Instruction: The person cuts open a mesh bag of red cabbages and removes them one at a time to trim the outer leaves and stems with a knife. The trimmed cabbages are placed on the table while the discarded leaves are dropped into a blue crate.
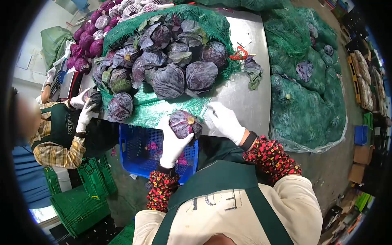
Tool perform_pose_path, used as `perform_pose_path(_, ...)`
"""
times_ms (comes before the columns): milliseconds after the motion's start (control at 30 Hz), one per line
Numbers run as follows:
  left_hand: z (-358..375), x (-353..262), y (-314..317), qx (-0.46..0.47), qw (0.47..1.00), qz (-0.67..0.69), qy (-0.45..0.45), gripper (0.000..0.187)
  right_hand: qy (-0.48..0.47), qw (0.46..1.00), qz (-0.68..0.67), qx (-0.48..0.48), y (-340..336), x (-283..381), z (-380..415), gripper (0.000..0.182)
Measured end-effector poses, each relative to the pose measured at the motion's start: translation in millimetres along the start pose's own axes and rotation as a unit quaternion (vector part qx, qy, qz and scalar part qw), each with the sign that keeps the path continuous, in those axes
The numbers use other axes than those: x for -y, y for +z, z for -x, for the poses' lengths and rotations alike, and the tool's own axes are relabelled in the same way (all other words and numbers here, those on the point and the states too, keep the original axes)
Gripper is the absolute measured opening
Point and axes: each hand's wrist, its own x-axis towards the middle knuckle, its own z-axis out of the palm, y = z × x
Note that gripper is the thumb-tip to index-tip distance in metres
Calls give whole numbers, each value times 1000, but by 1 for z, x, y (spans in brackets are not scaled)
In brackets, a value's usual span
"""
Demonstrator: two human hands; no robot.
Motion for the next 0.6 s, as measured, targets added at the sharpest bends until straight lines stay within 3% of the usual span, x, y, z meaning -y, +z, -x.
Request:
perform_pose_path(67,-5,4,-3,24,999,40,-8,107,-135,986,94,6,11,-3,13,31)
perform_pose_path(100,-11,6,-5,51,995,80,-16,108,-138,986,95,3,16,-2,19,31)
perform_pose_path(133,-15,10,-6,27,999,-10,15,105,-105,984,142,40,22,-1,25,28)
perform_pose_path(167,-21,12,-8,26,999,-10,18,105,-70,976,188,78,26,0,28,25)
perform_pose_path(233,-39,11,-12,100,994,-12,39,98,-66,971,217,73,30,7,26,18)
perform_pose_path(367,-54,17,-3,131,990,48,0,94,-59,956,279,68,41,6,25,9)
perform_pose_path(500,-59,14,5,97,990,-95,37,103,-47,946,314,58,43,-6,18,11)
perform_pose_path(600,-69,6,7,103,986,-121,53,103,-31,942,329,52,39,-7,11,12)
